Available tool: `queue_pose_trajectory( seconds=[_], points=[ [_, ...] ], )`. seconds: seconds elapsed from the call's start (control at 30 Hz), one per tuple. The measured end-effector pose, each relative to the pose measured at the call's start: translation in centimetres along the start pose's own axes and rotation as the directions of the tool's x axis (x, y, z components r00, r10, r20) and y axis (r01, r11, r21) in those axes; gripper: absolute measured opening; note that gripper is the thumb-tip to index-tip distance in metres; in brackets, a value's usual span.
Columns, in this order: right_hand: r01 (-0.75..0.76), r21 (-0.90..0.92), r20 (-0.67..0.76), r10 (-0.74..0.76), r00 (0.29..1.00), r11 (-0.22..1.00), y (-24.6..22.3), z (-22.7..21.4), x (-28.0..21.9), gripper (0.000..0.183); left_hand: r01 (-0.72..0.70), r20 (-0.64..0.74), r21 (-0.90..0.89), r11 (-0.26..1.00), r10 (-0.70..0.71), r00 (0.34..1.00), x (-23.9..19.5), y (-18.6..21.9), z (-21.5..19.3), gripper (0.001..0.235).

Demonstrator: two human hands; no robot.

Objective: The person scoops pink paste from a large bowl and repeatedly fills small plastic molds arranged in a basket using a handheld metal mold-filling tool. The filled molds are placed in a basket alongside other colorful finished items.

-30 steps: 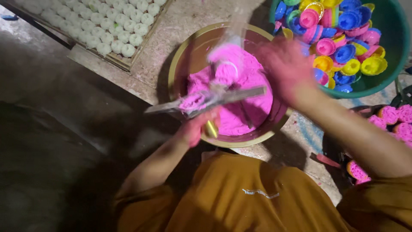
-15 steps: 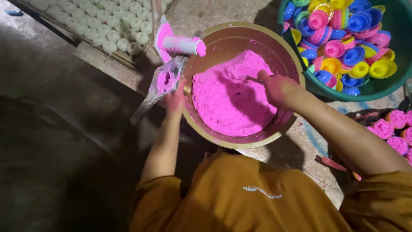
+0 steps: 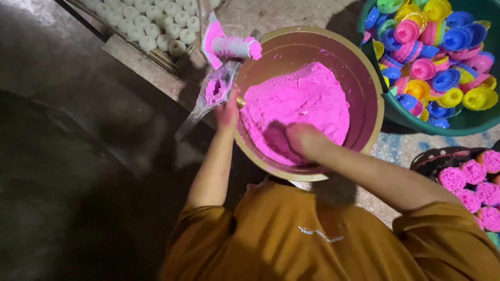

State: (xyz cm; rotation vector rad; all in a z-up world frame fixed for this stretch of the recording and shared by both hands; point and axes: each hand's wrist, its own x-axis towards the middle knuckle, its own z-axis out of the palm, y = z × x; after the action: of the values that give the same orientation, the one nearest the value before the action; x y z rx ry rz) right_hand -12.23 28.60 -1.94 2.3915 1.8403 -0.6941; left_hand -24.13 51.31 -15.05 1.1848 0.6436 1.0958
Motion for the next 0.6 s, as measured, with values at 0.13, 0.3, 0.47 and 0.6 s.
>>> queue_pose_trajectory(
  seconds=[0.13,0.3,0.47,0.6],
  points=[
    [-0.156,0.256,0.255,0.089,0.963,0.954,-0.7,-4.3,-6.1,0.057,-0.022,0.028,-0.005,1.000,0.022,0.999,0.2,2.3,0.5,0.023],
    [0.029,0.799,0.029,-0.087,0.996,0.601,4.7,-10.1,-12.9,0.045,-0.379,0.287,0.256,0.889,0.304,0.908,-0.5,10.3,3.9,0.035],
    [0.015,0.697,0.044,-0.064,0.997,0.716,8.5,-14.2,-15.7,0.044,-0.660,0.668,0.271,0.701,0.357,0.653,-4.4,19.6,8.8,0.047],
    [-0.177,0.132,0.032,0.175,0.984,0.975,5.3,-19.2,-17.2,0.042,-0.646,0.747,0.555,0.524,0.028,0.664,-6.1,22.3,10.7,0.054]
  ],
)
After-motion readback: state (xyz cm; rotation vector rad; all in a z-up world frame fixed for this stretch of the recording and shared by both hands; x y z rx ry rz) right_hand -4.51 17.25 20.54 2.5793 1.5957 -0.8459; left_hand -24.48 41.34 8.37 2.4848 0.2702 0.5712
